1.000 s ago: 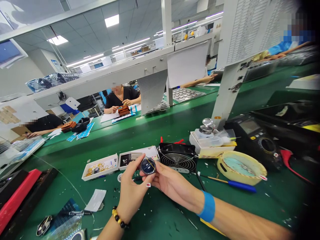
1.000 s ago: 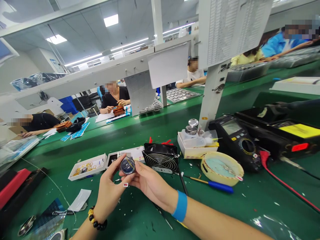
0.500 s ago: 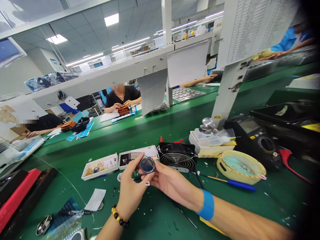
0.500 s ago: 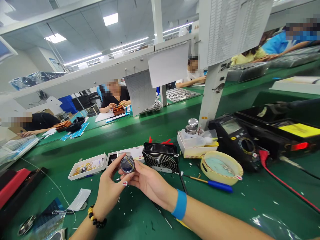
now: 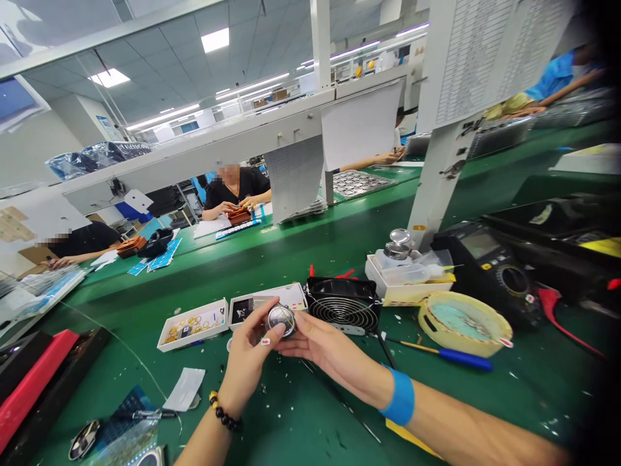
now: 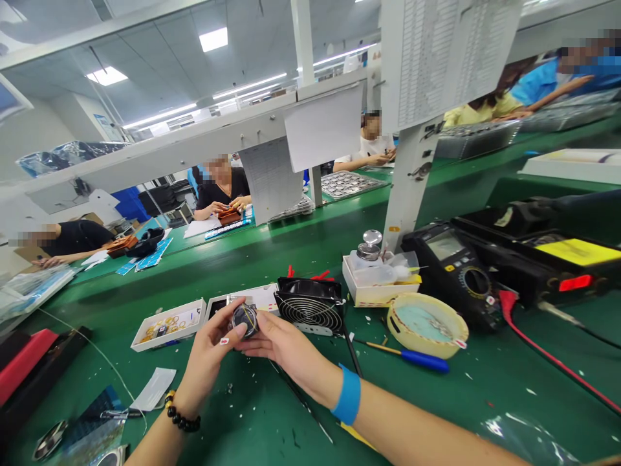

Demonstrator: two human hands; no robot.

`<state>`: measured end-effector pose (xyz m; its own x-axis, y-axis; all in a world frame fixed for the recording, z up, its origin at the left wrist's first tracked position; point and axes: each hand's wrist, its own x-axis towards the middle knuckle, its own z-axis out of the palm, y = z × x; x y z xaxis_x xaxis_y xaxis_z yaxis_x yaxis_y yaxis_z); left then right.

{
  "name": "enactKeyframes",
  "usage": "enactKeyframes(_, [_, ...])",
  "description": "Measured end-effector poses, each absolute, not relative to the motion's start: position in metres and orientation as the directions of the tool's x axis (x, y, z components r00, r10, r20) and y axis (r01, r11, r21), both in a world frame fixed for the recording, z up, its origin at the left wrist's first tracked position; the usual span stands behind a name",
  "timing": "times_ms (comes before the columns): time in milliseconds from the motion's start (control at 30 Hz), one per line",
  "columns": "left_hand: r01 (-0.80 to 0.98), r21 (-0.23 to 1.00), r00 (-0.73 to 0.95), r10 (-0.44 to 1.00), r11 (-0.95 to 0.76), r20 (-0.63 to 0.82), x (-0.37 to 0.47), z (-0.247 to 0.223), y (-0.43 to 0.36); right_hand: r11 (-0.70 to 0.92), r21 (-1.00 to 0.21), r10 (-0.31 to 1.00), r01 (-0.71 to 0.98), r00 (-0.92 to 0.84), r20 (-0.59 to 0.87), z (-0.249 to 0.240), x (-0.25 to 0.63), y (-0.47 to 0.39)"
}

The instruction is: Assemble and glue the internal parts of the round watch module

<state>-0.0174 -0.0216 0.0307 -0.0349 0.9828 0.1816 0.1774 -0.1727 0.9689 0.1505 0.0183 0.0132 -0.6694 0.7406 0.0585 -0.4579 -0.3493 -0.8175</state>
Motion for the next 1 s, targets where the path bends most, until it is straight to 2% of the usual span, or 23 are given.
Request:
enactKeyframes(100, [0.266, 0.945, -0.151, 0.96, -0.19, 0.236, -0.021, 0.033, -0.022, -0.187, -0.925, 0.807, -0.329, -0.589, 0.046, 0.009, 0.151, 0.019])
enactKeyframes(167, [0.376, 0.891, -0.165, 0.927, -0.257, 0.337, -0.021, 0.036, -0.024, -0.003, -0.977, 0.845, -0.213, -0.522, 0.111, 0.009, 0.154, 0.016])
enactKeyframes(233, [0.513, 0.78, -0.126, 0.868, -0.357, 0.48, -0.02, 0.039, -0.027, 0.19, -0.978, 0.849, -0.084, -0.486, 0.206, 0.011, 0.158, 0.011])
enactKeyframes(300, [0.636, 0.629, -0.055, 0.787, -0.447, 0.615, -0.017, 0.04, -0.03, 0.315, -0.949, 0.841, 0.015, -0.467, 0.272, 0.014, 0.16, 0.008])
enactKeyframes(367, [0.71, 0.485, 0.039, 0.715, -0.511, 0.698, -0.014, 0.039, -0.032, 0.365, -0.929, 0.843, 0.068, -0.447, 0.299, 0.016, 0.161, 0.007])
enactKeyframes(467, [0.759, 0.32, 0.168, 0.645, -0.567, 0.745, -0.01, 0.034, -0.033, 0.378, -0.921, 0.849, 0.096, -0.434, 0.303, 0.018, 0.16, 0.009])
enactKeyframes(633, [0.779, 0.214, 0.264, 0.618, -0.589, 0.741, -0.007, 0.029, -0.034, 0.346, -0.936, 0.857, 0.07, -0.43, 0.284, 0.015, 0.159, 0.013])
enactKeyframes(733, [0.78, 0.24, 0.272, 0.659, -0.578, 0.701, -0.007, 0.028, -0.037, 0.297, -0.953, 0.862, 0.049, -0.442, 0.246, 0.011, 0.158, 0.014])
enactKeyframes(800, [0.759, 0.322, 0.238, 0.702, -0.566, 0.672, -0.008, 0.03, -0.038, 0.257, -0.966, 0.865, 0.036, -0.453, 0.213, 0.01, 0.158, 0.014])
enactKeyframes(900, [0.648, 0.602, 0.09, 0.831, -0.467, 0.549, -0.01, 0.036, -0.037, 0.228, -0.973, 0.854, 0.037, -0.488, 0.181, 0.011, 0.158, 0.013])
enactKeyframes(1000, [0.316, 0.922, -0.034, 0.969, -0.222, 0.245, -0.015, 0.044, -0.031, 0.229, -0.972, 0.839, 0.061, -0.519, 0.165, 0.015, 0.159, 0.012])
